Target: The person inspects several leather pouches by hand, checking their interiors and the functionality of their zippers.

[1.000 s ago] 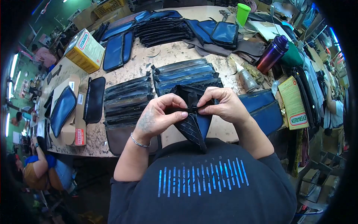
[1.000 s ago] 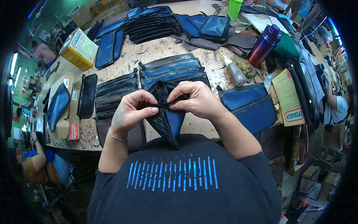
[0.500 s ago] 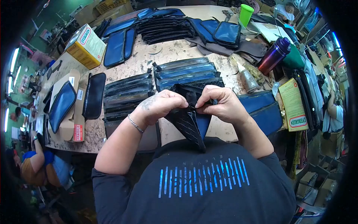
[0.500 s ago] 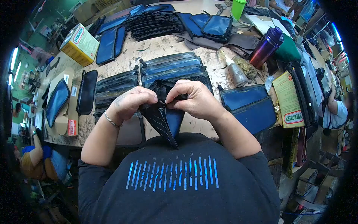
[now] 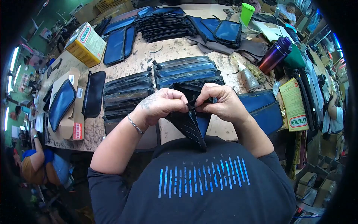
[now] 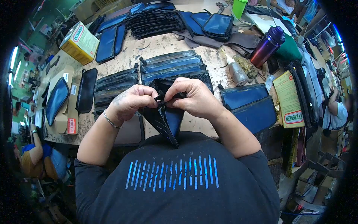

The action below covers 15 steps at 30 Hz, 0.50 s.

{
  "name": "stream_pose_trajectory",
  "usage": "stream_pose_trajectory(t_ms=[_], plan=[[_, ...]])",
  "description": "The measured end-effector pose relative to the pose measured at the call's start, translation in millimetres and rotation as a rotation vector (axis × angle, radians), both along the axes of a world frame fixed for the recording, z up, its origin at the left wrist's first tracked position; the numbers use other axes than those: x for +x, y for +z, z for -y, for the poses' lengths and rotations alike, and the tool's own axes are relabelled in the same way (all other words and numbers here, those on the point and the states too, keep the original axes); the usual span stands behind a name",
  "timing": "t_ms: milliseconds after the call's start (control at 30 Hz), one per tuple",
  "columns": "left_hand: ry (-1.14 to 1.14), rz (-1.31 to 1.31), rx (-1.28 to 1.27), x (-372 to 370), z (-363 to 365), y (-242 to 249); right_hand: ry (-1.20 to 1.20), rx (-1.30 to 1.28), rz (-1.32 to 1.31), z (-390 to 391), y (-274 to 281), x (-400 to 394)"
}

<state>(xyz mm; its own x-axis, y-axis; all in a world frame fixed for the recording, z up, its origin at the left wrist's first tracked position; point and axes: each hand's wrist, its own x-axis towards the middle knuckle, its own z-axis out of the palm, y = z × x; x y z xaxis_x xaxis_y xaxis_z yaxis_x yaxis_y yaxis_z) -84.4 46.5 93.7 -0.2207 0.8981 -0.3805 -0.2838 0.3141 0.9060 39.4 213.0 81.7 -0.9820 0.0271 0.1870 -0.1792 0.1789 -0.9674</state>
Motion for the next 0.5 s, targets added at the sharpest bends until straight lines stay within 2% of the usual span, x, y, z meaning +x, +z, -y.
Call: stream_pose_trajectory(t_ms=[333, 500], plan=[[0.036, 0.004, 0.014, 3, 1, -3, -0.014, 0.002, -0.037, 2, -3, 2], [-0.010, -0.083, -0.081, 4, 3, 9, -0.016, 0.001, -0.084, 5, -4, 5]])
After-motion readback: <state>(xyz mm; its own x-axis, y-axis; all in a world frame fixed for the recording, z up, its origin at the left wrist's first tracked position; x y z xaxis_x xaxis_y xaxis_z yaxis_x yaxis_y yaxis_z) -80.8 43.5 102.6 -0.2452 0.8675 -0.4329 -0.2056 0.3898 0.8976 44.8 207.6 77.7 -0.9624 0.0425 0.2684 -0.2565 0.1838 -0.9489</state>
